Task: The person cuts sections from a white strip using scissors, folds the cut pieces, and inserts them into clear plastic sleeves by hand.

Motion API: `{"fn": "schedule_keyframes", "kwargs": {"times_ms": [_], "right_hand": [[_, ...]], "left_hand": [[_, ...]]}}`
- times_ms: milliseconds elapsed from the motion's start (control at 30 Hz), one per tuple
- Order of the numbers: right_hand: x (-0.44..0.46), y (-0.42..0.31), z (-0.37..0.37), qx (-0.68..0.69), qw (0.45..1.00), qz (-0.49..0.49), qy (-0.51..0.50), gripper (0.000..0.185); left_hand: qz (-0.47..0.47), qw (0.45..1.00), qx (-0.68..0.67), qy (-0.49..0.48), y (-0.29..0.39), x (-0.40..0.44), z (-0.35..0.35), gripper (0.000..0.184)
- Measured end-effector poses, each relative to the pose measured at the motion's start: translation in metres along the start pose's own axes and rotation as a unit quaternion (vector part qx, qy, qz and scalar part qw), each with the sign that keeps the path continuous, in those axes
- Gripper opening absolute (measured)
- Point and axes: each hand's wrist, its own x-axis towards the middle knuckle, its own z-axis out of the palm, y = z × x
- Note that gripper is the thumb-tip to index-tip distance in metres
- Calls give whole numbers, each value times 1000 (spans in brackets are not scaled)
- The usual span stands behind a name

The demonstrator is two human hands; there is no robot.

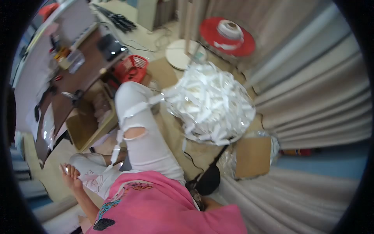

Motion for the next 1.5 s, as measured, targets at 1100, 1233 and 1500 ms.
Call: {"fn": "schedule_keyframes", "kwargs": {"times_ms": [1100, 1233, 1500], "right_hand": [[-232, -416, -326, -90, 838, -538, 10, 40], [-213, -351, -279, -52, 845, -515, -134, 45], [-194, -348, -230, 104, 857, -472, -175, 51]], "left_hand": [[207, 963, -162, 51, -182, -18, 142, 38], [236, 946, -220, 23, -182, -19, 132, 37], [284, 942, -173, 46, -187, -32, 150, 41]]}}
